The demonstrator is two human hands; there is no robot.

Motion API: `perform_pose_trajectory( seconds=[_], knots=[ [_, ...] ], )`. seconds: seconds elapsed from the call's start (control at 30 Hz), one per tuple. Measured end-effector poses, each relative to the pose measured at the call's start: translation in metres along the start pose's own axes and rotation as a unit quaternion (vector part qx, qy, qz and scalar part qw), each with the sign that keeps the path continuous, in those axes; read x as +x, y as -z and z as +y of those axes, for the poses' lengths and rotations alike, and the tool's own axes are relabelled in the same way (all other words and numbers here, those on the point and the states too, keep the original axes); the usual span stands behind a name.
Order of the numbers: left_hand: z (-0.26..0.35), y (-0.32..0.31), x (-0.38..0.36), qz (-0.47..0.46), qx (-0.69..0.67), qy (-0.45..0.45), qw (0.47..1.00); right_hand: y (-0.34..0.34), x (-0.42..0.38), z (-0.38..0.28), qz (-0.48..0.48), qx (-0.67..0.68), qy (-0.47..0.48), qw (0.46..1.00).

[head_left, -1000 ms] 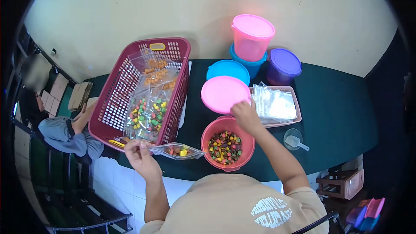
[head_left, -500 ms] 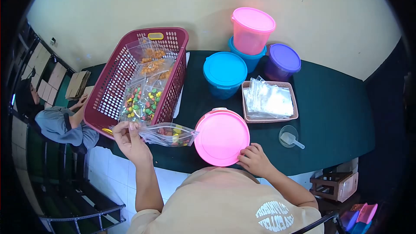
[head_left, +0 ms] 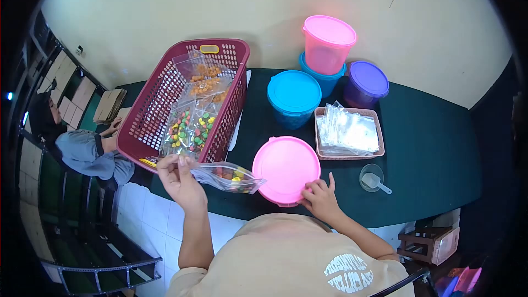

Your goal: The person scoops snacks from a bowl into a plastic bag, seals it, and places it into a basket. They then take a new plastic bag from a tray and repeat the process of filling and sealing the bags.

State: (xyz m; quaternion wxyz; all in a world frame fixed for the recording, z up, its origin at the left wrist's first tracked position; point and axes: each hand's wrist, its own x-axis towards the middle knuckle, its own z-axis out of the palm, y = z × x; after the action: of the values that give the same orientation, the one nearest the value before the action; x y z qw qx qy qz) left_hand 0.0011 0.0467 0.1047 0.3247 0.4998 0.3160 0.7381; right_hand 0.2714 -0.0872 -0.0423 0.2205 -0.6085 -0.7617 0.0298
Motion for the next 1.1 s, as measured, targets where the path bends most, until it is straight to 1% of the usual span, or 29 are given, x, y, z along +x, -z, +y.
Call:
perform_pose_trajectory(
  seconds=[0.03,0.07,0.13,0.17,0.2,0.23,0.27,0.33,0.37,0.43,0.5,0.53,0.6,0.63,0.7,0.73,0.77,0.83,0.87,0.9,0.97,1.0,1.07,1.1],
  knots=[
    [0.001,-0.006,-0.002,0.000,-0.008,0.001,1.000,-0.003,0.002,0.000,0.005,-0.011,-0.026,1.000],
    [0.002,-0.013,-0.004,0.000,-0.016,0.002,1.000,0.003,0.010,-0.005,0.004,-0.011,-0.025,1.000],
    [0.006,-0.028,-0.010,-0.011,-0.025,0.017,0.999,0.030,0.035,-0.023,0.109,0.150,-0.069,0.980],
    [0.008,-0.035,-0.013,-0.024,-0.034,0.032,0.999,0.038,0.043,-0.032,0.110,0.150,-0.068,0.980],
    [0.010,-0.041,-0.017,-0.035,-0.031,0.033,0.998,0.046,0.050,-0.041,0.127,0.362,-0.068,0.921],
    [0.012,-0.047,-0.021,-0.038,-0.033,0.034,0.998,0.054,0.054,-0.049,0.140,0.555,-0.064,0.818],
    [0.013,-0.052,-0.026,-0.055,-0.047,0.045,0.996,0.062,0.056,-0.055,0.159,0.515,-0.062,0.840],
    [0.013,-0.053,-0.031,-0.096,-0.082,0.060,0.990,0.071,0.057,-0.054,0.153,0.513,-0.052,0.843],
    [0.014,-0.054,-0.034,-0.098,-0.083,0.060,0.990,0.075,0.057,-0.054,0.143,0.514,-0.042,0.845],
    [0.015,-0.055,-0.040,-0.131,-0.150,0.085,0.976,0.080,0.058,-0.053,0.154,0.522,-0.053,0.837],
    [0.012,-0.050,-0.045,-0.145,-0.155,0.088,0.973,0.084,0.058,-0.054,0.169,0.540,-0.076,0.821],
    [0.010,-0.048,-0.046,-0.183,-0.134,0.109,0.968,0.086,0.057,-0.056,0.170,0.540,-0.077,0.821],
    [0.001,-0.039,-0.050,-0.249,-0.078,0.150,0.954,0.089,0.057,-0.060,0.199,0.626,-0.093,0.748],
    [0.000,-0.035,-0.054,-0.248,-0.078,0.151,0.954,0.090,0.057,-0.061,0.197,0.627,-0.094,0.748],
    [0.003,-0.037,-0.059,-0.252,-0.038,0.212,0.943,0.091,0.057,-0.063,0.198,0.651,-0.107,0.725],
    [0.006,-0.040,-0.062,-0.240,-0.073,0.202,0.947,0.090,0.055,-0.062,0.198,0.650,-0.108,0.725],
    [0.008,-0.042,-0.064,-0.240,-0.074,0.203,0.947,0.088,0.054,-0.060,0.193,0.649,-0.109,0.728],
    [0.010,-0.042,-0.066,-0.242,-0.056,0.130,0.960,0.087,0.054,-0.061,0.187,0.647,-0.109,0.731],
    [0.009,-0.040,-0.063,-0.265,-0.034,0.103,0.958,0.088,0.056,-0.063,0.191,0.637,-0.105,0.740],
    [0.007,-0.039,-0.064,-0.266,-0.034,0.104,0.958,0.089,0.057,-0.065,0.196,0.626,-0.101,0.748],
    [0.002,-0.037,-0.066,-0.247,-0.010,0.079,0.966,0.088,0.057,-0.066,0.208,0.627,-0.096,0.744],
    [0.001,-0.037,-0.066,-0.248,-0.010,0.079,0.966,0.088,0.058,-0.066,0.220,0.629,-0.091,0.740],
    [0.000,-0.036,-0.064,-0.268,0.052,-0.009,0.962,0.088,0.057,-0.064,0.228,0.618,-0.079,0.748],
    [0.001,-0.036,-0.065,-0.268,0.052,-0.007,0.962,0.088,0.055,-0.063,0.236,0.607,-0.065,0.756]
  ],
)
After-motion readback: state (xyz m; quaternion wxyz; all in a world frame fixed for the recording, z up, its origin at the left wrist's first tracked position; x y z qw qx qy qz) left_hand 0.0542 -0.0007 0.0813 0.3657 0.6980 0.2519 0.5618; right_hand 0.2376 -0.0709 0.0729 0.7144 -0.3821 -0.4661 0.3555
